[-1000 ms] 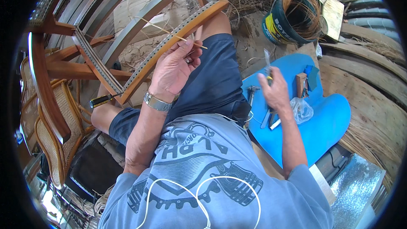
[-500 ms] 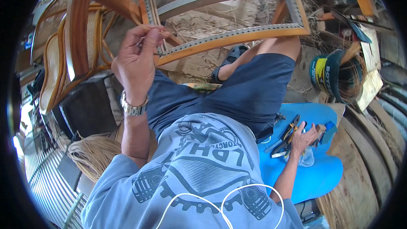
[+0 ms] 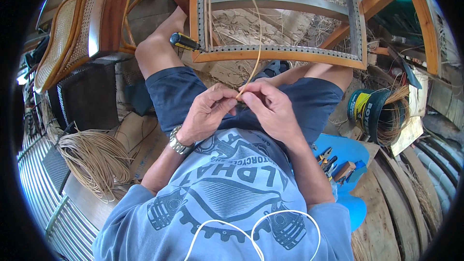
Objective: The recorder is repairing a wooden chair with a cane seat and back, weaving or securing cane strands.
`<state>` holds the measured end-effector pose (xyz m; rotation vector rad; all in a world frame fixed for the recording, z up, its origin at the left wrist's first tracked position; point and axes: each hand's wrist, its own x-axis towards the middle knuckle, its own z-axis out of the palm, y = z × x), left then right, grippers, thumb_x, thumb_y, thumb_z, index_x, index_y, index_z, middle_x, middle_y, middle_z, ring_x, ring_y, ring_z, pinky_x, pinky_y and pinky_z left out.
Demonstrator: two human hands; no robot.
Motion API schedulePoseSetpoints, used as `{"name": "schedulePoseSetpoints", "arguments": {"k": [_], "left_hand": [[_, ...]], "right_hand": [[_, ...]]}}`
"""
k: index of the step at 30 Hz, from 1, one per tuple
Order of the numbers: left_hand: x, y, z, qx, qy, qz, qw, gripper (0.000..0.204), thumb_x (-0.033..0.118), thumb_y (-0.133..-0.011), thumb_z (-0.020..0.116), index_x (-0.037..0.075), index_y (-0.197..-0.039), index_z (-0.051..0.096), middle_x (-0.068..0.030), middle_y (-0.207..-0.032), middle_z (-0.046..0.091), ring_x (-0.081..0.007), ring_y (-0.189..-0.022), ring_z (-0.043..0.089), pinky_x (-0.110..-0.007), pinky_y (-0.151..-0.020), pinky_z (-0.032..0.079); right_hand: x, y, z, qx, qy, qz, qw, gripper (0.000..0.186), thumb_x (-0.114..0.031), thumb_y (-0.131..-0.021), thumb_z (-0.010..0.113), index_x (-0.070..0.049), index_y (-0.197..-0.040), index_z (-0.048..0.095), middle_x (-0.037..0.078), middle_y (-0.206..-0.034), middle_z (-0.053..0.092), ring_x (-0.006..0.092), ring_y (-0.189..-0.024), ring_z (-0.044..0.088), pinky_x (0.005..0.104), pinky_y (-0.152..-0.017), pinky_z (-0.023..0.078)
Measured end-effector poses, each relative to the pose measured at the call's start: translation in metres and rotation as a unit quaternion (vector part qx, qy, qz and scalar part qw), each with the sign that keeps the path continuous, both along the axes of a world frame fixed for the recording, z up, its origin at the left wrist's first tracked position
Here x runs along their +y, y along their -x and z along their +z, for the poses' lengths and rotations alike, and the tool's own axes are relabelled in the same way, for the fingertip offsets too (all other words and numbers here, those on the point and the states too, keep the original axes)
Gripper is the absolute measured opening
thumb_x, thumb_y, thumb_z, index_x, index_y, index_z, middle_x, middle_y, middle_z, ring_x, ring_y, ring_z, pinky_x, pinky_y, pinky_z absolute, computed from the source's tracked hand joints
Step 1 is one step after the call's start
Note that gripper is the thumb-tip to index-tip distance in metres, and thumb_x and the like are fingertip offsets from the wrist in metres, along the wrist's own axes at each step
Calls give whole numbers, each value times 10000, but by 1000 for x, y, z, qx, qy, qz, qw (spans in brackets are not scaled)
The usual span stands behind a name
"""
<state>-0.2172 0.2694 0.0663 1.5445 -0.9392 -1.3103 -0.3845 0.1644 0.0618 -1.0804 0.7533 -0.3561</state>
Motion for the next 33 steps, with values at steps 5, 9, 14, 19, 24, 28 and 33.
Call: {"name": "schedulePoseSetpoints", "arguments": {"k": [5,9,14,19,24,28,33], "left_hand": [[4,-25,-14,14,-26,58,998,100,58,-961,601,-13,-1010,652,-14,-854,535,-67,-696,519,-219,-632,424],[-2,-35,-28,-99,15,52,994,135,94,-950,628,1,-1042,662,2,-814,525,-72,-688,513,-234,-628,423],[-4,-38,-46,-88,1,64,994,190,132,-951,626,2,-1085,664,3,-822,556,-80,-723,527,-244,-662,438],[-5,-34,-79,277,-157,243,916,322,145,-985,555,-4,-1270,535,-75,-1037,642,-131,-867,608,-252,-767,487],[-21,-38,-114,493,-164,388,761,266,208,-1014,482,16,-1190,535,-124,-1066,634,-236,-962,628,-337,-835,515],[-35,-34,-130,543,-85,386,741,397,400,-1031,393,71,-1187,554,-91,-1057,636,-233,-959,626,-370,-844,490],[-39,-33,-137,661,-16,347,666,505,489,-973,376,59,-1130,590,-111,-1104,639,-267,-1043,596,-440,-952,446]], "right_hand": [[-10,-42,-10,14,164,65,984,90,-46,-897,686,0,-964,649,35,-876,609,74,-720,552,227,-649,463],[-18,-58,-7,55,216,100,970,77,-42,-899,675,7,-934,628,44,-850,603,84,-702,553,236,-625,461],[-35,-77,-14,102,285,97,948,71,-46,-912,655,5,-905,606,28,-801,594,72,-679,547,246,-595,454],[-52,-102,-33,59,182,-44,981,98,-98,-949,641,-37,-885,599,-61,-725,563,1,-652,468,189,-584,385],[-57,-112,-40,99,237,-61,964,88,-88,-942,637,-35,-879,605,-57,-735,571,-2,-662,472,185,-594,398],[-60,-112,-42,119,214,-59,968,79,-86,-941,633,-35,-884,612,-52,-746,583,-1,-675,493,179,-612,414],[-60,-113,-46,98,174,-64,978,95,-101,-931,645,-28,-877,617,-36,-737,604,12,-679,529,199,-620,442]]}}
